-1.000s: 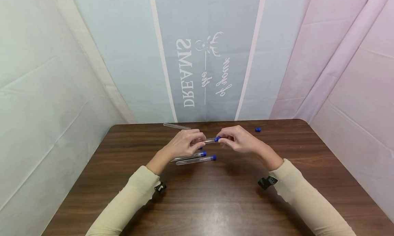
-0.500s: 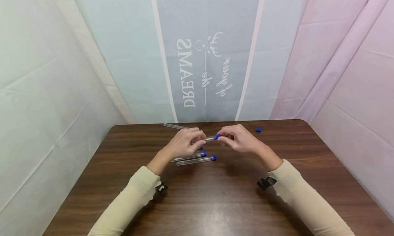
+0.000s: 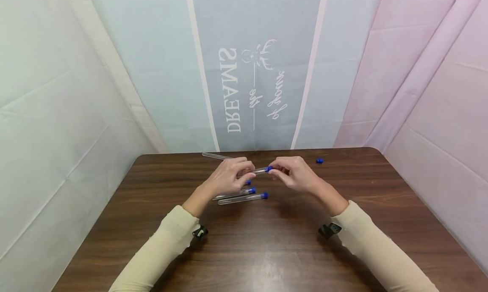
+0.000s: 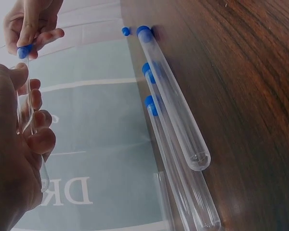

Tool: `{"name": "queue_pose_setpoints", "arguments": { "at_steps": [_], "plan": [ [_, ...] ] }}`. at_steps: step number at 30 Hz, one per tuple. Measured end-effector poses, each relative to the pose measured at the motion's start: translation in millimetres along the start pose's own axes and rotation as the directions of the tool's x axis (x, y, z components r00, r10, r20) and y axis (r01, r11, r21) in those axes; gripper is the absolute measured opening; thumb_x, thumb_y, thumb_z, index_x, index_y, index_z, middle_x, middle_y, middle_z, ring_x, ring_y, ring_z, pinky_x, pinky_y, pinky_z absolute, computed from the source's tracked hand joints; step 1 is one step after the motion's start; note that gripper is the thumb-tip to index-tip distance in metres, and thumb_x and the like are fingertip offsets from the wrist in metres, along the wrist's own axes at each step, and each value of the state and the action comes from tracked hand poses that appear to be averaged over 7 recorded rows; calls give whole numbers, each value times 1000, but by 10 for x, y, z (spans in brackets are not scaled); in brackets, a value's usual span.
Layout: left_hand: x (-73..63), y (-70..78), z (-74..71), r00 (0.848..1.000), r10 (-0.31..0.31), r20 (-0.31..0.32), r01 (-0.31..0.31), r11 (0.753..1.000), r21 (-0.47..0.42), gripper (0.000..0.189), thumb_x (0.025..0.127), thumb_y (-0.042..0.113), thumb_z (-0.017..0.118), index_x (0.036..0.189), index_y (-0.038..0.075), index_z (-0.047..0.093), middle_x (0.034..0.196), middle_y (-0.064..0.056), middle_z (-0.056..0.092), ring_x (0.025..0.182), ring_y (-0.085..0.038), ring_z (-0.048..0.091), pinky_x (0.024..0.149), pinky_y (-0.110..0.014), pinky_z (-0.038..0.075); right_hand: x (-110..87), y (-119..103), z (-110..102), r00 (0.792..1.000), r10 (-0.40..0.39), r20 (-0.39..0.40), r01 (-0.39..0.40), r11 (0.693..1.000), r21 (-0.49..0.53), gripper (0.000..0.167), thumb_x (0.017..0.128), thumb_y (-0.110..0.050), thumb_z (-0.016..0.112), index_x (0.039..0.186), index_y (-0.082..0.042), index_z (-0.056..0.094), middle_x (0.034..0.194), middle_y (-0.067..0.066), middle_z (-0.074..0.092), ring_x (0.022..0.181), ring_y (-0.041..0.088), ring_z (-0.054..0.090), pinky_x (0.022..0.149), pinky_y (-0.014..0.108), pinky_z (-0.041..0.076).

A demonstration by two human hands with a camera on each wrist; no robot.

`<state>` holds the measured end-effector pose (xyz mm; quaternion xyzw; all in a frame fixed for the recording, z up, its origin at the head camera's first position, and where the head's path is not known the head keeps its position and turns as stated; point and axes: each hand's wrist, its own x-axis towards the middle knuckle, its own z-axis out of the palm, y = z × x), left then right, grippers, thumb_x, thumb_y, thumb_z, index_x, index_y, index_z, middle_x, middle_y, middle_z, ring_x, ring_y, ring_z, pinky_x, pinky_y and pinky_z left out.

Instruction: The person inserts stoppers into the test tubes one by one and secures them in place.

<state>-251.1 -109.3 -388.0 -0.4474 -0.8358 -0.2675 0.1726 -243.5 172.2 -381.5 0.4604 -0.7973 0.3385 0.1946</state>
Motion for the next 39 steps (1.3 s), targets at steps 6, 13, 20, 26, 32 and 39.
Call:
{"name": "queue_pose_setpoints", "arguments": {
  "at_steps": [6,13,20,26,32,39],
  "plan": [
    [5,18,-19,1000,9,10,-9,1000,6,11,105,22,76,96,15,74,80,3,60,68,-4,48,66,-20,37,-14,16,23,1000,-15,4,15,1000,-4,20,91,9,84,100,-7,77,79,0,78,64,1,64,58,15,51],
    [2,24,-20,1000,6,21,-6,1000,18,12,105,23,76,97,14,74,81,1,62,68,-6,51,67,-21,39,-7,-3,23,1000,5,13,-5,1000,17,19,92,8,85,99,-8,77,79,0,79,64,0,63,57,15,50],
    [-62,9,-12,999,1,43,-4,998,55,10,105,25,77,101,16,78,85,2,66,70,-9,58,66,-21,44,-43,14,8,995,49,83,-47,998,-32,14,94,-2,87,102,-10,79,84,1,81,65,-2,60,59,18,51],
    [-82,-34,-29,998,-26,63,22,998,61,11,108,27,74,105,17,78,86,2,67,70,-8,56,65,-22,44,-71,51,-38,994,60,92,-52,995,-82,17,95,-8,87,110,-11,80,93,-1,83,76,4,72,61,24,57],
    [-89,-54,-65,996,-54,74,52,998,34,10,108,25,74,105,17,78,85,3,65,69,-5,51,65,-21,41,-79,92,-68,997,14,77,-5,993,-119,24,93,-6,87,115,-9,79,96,0,84,79,8,78,61,29,61],
    [-77,-44,-38,998,-25,62,22,998,52,10,107,26,75,104,17,77,84,4,64,69,-5,52,65,-20,40,-65,106,-23,997,-60,44,66,986,-156,32,89,-8,92,117,-10,77,93,0,82,77,8,77,63,30,61]
  ]
}}
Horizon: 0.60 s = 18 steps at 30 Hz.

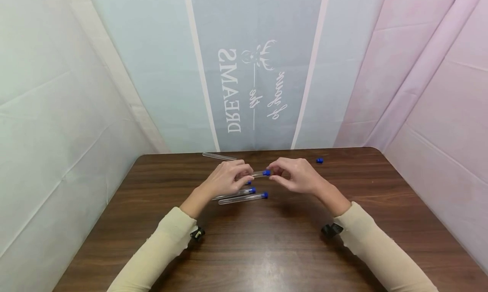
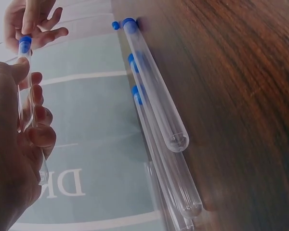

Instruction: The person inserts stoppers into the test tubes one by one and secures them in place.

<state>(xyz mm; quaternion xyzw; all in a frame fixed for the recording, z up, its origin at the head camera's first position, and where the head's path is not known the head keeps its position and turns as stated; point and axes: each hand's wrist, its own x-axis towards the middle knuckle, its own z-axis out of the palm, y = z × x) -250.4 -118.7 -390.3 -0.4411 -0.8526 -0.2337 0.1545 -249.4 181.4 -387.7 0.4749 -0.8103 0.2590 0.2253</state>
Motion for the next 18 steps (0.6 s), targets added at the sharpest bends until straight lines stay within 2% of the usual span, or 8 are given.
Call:
{"name": "queue_pose_setpoints", "arguments": {
  "at_steps": [3,5,10,18],
  "plan": [
    [1,9,9,1000,7,-14,-7,1000,-2,9,106,25,76,104,17,77,84,4,64,68,-5,52,65,-20,41,11,-21,26,1000,-1,-28,2,999,43,34,87,-5,93,116,-9,76,92,1,82,76,8,77,63,30,62],
    [4,9,14,1000,9,-18,-9,1000,-4,9,106,25,76,104,16,78,84,3,65,69,-5,52,65,-20,41,22,-37,40,999,21,-42,-16,994,110,33,87,-1,92,115,-7,76,94,2,83,77,9,77,64,28,63],
    [13,15,23,1000,14,-22,-14,1000,-7,9,106,25,77,104,16,78,84,3,65,70,-6,53,66,-20,41,37,-70,49,993,113,-25,-101,950,296,29,87,7,89,110,-6,77,96,9,84,79,7,77,65,20,61],
    [20,44,15,999,27,-39,-28,1000,-15,9,105,25,78,103,16,78,84,3,64,70,-7,54,66,-19,41,37,-112,41,976,217,-7,-198,902,384,23,89,8,87,105,-6,80,89,8,84,77,-2,73,57,20,57]
  ]
}}
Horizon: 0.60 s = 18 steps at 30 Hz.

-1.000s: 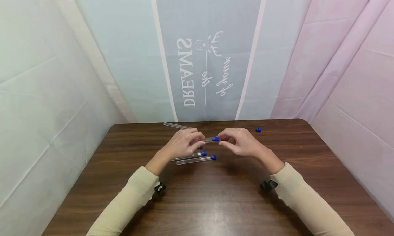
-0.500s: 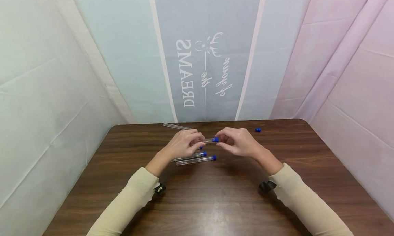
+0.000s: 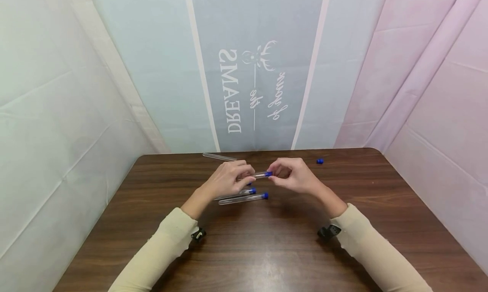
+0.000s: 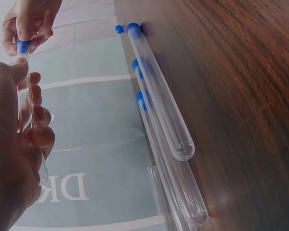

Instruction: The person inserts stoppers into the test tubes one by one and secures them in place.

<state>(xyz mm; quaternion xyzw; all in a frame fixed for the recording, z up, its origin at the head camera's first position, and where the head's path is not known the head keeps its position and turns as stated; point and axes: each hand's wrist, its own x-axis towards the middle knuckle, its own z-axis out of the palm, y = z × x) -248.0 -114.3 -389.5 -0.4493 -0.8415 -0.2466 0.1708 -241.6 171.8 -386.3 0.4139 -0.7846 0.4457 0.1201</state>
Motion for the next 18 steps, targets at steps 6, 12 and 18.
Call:
{"name": "queue_pose_setpoints", "arguments": {
  "at_steps": [6,12,18],
  "plan": [
    [16,12,-6,999,24,-34,-24,1000,7,9,104,23,79,102,15,78,86,2,66,69,-8,57,65,-19,42,4,-50,-1,997,71,-26,-70,997,29,16,91,5,86,103,-6,81,84,9,84,72,-3,71,55,19,52],
    [31,13,-14,998,41,-45,-39,998,43,9,104,23,80,101,15,78,86,1,67,68,-9,60,64,-19,44,17,-89,13,986,167,-26,-164,981,106,14,93,5,85,105,-1,81,84,14,84,72,5,77,60,21,57],
    [36,14,8,998,36,-55,-32,996,79,10,103,24,80,100,15,77,85,2,66,67,-9,60,63,-20,44,27,-74,24,974,227,-16,-223,966,129,13,95,3,85,107,-1,81,86,14,84,75,20,83,64,27,61]
  ]
}}
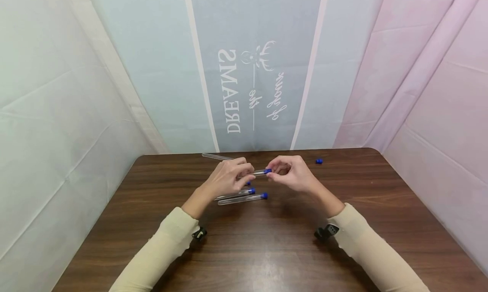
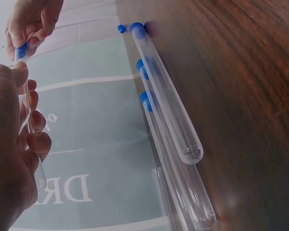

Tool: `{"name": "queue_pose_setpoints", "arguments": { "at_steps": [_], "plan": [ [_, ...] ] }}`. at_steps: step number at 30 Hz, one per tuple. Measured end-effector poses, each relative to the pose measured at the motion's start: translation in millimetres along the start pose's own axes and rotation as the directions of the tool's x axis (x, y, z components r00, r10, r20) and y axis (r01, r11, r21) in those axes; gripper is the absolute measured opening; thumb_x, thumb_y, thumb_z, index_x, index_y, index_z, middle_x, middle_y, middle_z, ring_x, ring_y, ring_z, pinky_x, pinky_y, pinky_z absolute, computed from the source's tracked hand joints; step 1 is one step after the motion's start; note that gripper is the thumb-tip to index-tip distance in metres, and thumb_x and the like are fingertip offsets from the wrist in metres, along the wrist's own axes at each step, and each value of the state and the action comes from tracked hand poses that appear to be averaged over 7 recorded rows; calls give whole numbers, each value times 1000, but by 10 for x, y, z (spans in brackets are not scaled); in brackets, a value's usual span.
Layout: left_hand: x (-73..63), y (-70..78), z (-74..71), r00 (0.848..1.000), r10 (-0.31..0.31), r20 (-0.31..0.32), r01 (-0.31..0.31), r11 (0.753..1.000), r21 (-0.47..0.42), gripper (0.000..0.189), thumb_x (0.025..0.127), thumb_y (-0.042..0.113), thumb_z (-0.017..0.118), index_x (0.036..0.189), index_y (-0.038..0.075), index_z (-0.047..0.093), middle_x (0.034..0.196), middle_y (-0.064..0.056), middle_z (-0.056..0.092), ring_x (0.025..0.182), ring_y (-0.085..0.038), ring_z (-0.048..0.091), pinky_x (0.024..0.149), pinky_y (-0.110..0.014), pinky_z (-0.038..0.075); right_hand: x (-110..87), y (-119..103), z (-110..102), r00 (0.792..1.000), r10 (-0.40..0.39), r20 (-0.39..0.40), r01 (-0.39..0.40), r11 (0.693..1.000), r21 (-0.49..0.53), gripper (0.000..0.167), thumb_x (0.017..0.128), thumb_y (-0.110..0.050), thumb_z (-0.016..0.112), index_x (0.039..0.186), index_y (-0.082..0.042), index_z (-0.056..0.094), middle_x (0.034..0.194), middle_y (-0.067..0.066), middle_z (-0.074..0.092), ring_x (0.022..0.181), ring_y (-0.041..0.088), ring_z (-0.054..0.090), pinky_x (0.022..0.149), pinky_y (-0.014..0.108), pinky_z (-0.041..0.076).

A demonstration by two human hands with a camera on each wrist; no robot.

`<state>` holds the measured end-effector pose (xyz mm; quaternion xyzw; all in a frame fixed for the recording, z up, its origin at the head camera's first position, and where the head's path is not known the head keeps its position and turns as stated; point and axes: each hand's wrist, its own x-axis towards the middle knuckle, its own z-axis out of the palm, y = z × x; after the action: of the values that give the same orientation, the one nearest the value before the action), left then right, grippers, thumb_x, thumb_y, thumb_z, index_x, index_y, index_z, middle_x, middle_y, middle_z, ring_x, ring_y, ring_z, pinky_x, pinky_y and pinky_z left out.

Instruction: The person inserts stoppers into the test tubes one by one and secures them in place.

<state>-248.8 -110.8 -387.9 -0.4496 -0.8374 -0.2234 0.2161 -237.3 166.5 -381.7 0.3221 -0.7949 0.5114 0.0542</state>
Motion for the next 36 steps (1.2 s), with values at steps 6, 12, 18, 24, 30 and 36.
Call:
{"name": "queue_pose_setpoints", "arguments": {
  "at_steps": [6,12,18,24,30,36],
  "plan": [
    [-17,-4,31,999,-27,-18,27,1000,-13,13,103,26,81,99,15,75,84,2,65,66,-10,60,63,-20,41,22,26,-9,999,28,16,-28,999,16,15,95,4,84,109,0,80,89,16,84,77,29,83,64,27,61],
    [-34,-25,13,998,-53,-41,53,999,-4,8,100,24,80,103,17,79,90,3,70,71,-11,65,63,-22,47,22,50,-59,999,20,35,-20,1000,1,17,95,2,84,111,-3,79,92,15,83,79,6,78,64,24,61],
    [-75,-57,-40,996,-75,-38,74,997,-13,21,94,15,74,112,17,83,96,2,77,76,-12,67,64,-23,48,-4,121,-106,999,19,48,-19,1000,3,19,95,6,83,111,0,77,93,22,83,79,8,79,64,23,61],
    [-82,-62,-53,996,-92,-7,92,996,0,18,94,18,77,111,16,82,96,3,80,78,-12,72,67,-27,55,-14,182,-113,997,15,73,-15,1000,-5,19,96,5,83,113,-1,77,94,25,82,81,27,83,66,24,63],
    [-122,-121,-45,995,-97,21,95,994,58,16,94,19,80,110,18,83,96,5,81,78,-10,74,65,-27,55,-26,223,-191,996,-51,75,57,995,-83,21,97,3,84,117,-3,80,102,18,85,83,14,82,70,26,64],
    [-199,-242,-62,987,-146,63,139,984,109,17,95,19,80,111,21,83,104,7,83,77,-7,72,62,-24,50,-56,362,-330,982,-169,79,185,937,-296,21,92,3,87,110,-6,83,105,8,86,87,6,78,68,25,62]
  ]
}}
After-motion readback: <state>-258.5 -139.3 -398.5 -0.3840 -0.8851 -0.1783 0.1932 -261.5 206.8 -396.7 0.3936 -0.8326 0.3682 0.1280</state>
